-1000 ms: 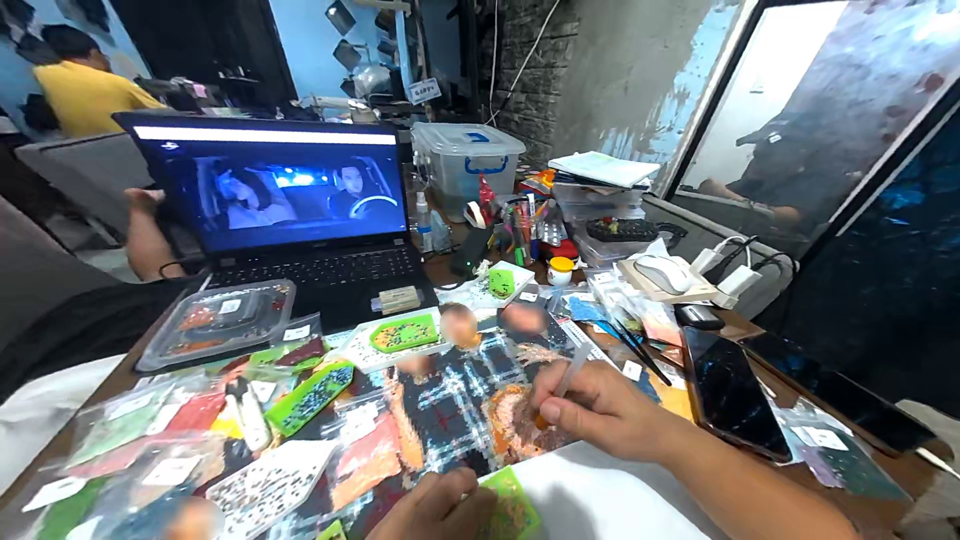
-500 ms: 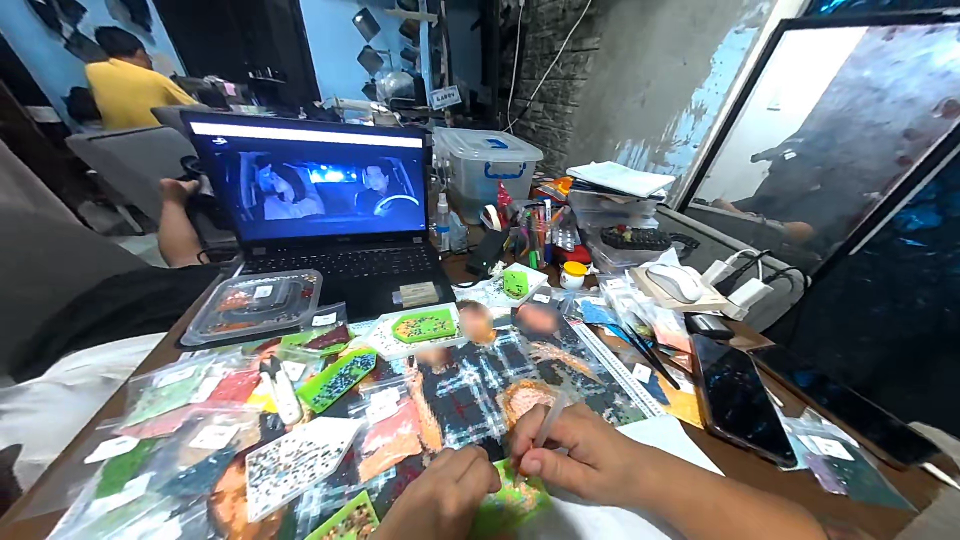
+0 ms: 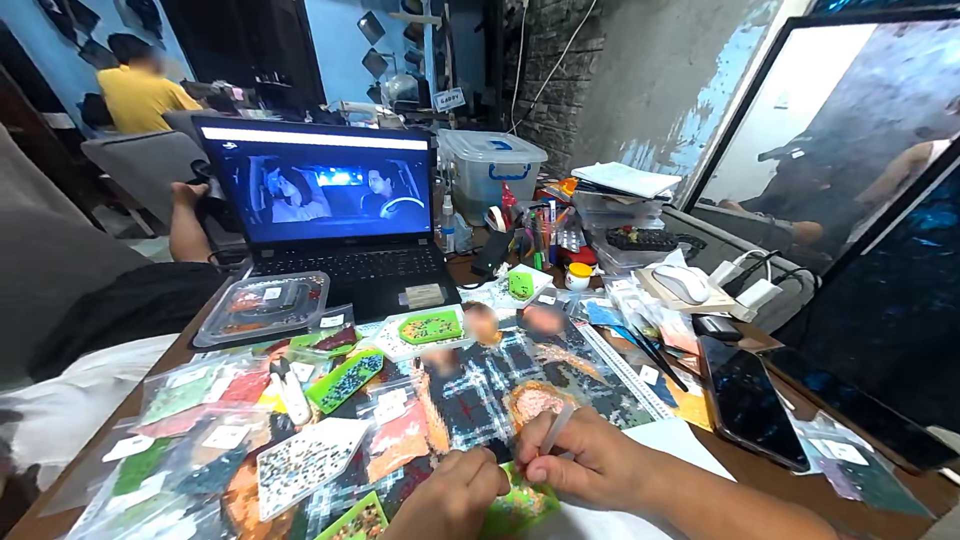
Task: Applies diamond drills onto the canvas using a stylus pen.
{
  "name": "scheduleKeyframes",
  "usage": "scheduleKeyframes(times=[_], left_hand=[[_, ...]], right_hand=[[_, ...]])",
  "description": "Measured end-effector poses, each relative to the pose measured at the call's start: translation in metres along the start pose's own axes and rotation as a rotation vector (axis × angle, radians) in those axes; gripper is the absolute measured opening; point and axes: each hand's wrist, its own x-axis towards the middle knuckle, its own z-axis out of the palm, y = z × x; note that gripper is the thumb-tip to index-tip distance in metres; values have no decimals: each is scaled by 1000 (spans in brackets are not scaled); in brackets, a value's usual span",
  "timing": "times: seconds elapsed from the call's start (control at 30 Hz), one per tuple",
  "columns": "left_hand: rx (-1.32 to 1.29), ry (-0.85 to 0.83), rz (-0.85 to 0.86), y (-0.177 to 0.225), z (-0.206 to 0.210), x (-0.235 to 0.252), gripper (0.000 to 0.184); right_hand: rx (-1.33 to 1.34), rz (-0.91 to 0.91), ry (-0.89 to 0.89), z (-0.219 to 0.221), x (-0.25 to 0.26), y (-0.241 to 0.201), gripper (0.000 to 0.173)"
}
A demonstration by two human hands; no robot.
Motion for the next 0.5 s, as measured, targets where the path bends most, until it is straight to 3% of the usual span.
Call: scheduleKeyframes(times=[0.5], left_hand=[[15,-7,-15,4,1,0,28]], right_hand=[[-119,-17,-38,1,-2,-5,33]])
